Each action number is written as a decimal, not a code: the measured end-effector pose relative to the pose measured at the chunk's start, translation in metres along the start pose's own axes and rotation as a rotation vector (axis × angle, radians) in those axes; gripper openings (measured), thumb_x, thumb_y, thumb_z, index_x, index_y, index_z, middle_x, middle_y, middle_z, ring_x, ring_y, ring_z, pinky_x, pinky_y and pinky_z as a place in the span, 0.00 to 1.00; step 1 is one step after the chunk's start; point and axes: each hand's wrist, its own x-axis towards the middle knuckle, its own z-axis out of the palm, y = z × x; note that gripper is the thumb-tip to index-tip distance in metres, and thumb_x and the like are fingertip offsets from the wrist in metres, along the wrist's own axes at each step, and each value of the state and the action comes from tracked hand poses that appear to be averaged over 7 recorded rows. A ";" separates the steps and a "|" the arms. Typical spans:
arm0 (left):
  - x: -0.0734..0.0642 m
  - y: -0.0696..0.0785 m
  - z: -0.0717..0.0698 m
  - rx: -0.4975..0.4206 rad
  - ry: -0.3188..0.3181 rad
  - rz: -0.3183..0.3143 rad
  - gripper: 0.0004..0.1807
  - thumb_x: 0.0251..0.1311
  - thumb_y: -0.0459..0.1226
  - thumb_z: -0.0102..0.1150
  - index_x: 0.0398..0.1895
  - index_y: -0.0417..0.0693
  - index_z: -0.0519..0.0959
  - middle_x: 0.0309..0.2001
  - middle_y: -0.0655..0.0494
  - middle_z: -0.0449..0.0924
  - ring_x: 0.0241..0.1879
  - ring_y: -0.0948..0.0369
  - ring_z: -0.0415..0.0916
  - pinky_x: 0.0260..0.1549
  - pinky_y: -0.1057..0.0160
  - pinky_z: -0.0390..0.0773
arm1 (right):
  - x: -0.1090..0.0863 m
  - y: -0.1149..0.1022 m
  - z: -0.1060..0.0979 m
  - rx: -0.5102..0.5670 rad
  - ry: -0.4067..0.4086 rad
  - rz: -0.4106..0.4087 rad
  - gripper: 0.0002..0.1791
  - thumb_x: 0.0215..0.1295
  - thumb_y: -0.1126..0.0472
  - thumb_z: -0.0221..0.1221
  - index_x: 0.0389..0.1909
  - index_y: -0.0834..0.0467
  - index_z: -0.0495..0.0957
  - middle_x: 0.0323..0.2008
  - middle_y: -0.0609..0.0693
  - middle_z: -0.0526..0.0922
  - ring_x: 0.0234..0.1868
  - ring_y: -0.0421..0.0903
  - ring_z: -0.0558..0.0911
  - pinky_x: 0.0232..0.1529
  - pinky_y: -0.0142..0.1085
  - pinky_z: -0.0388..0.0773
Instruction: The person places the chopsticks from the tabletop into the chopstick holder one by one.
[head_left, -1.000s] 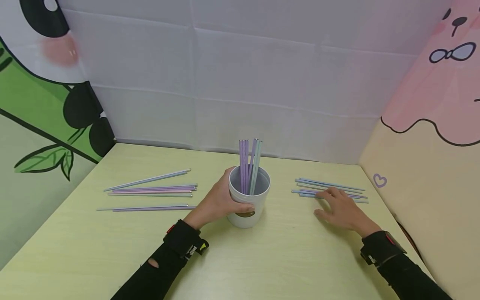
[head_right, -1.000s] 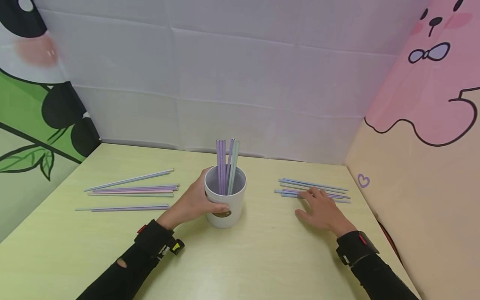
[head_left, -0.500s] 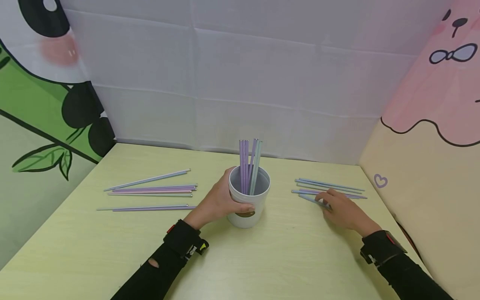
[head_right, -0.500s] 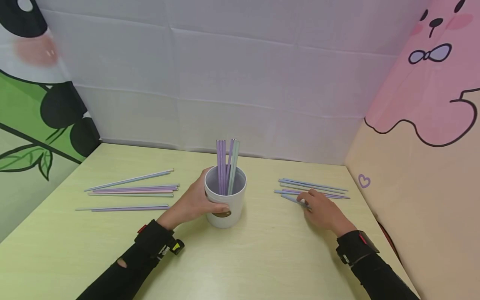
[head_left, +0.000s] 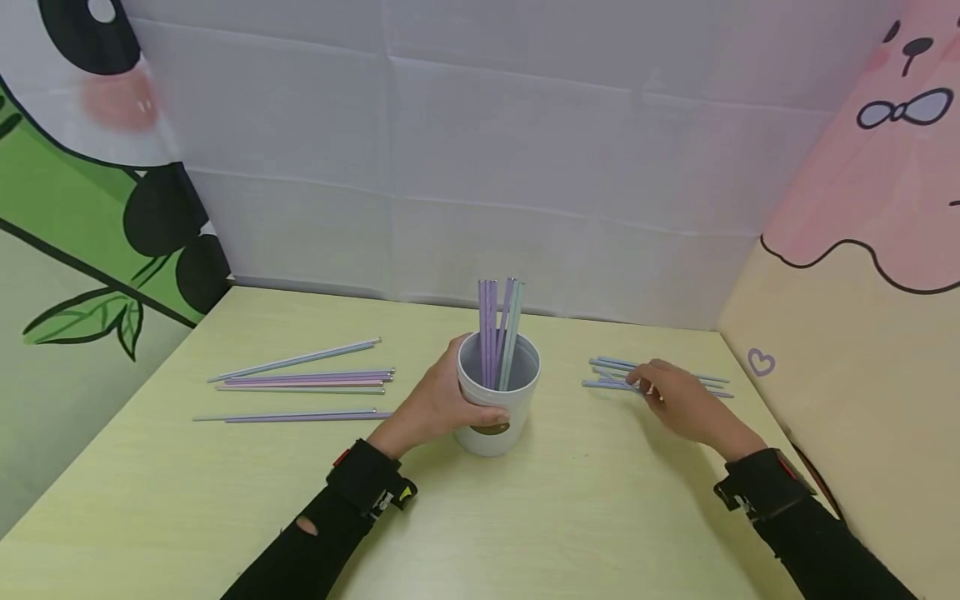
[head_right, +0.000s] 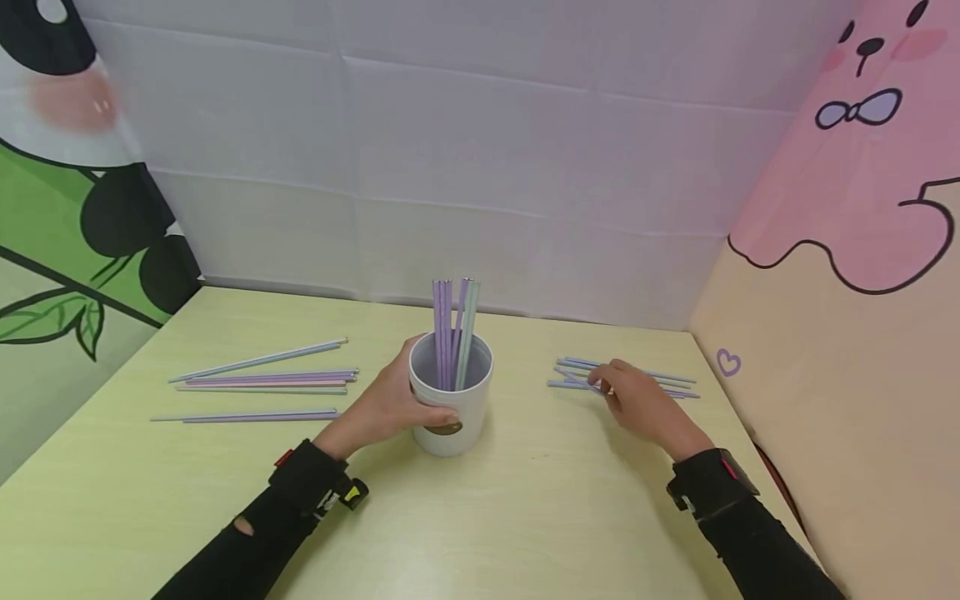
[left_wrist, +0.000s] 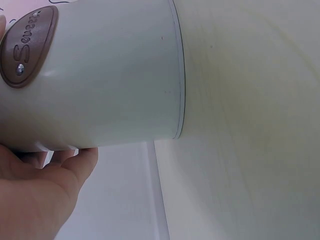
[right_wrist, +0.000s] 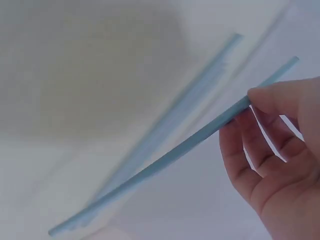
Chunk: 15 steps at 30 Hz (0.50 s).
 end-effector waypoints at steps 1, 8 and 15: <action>0.000 0.000 0.000 0.000 0.000 -0.002 0.58 0.38 0.42 0.79 0.71 0.49 0.50 0.58 0.52 0.68 0.53 0.56 0.71 0.52 0.50 0.71 | 0.007 -0.004 -0.006 0.006 0.032 -0.008 0.19 0.52 0.80 0.59 0.45 0.61 0.76 0.33 0.51 0.76 0.33 0.44 0.76 0.30 0.38 0.77; 0.001 0.001 0.000 -0.009 -0.004 -0.008 0.58 0.39 0.43 0.79 0.71 0.49 0.50 0.58 0.51 0.69 0.53 0.55 0.71 0.51 0.51 0.72 | 0.060 -0.054 -0.061 0.189 0.272 0.059 0.22 0.58 0.76 0.60 0.53 0.61 0.72 0.38 0.49 0.76 0.37 0.39 0.77 0.34 0.31 0.79; 0.001 0.001 0.000 -0.010 -0.001 -0.010 0.58 0.38 0.42 0.79 0.71 0.49 0.50 0.58 0.51 0.69 0.53 0.55 0.71 0.51 0.51 0.72 | 0.106 -0.134 -0.111 0.421 0.500 0.085 0.19 0.62 0.76 0.57 0.54 0.65 0.69 0.40 0.57 0.76 0.40 0.46 0.77 0.40 0.26 0.76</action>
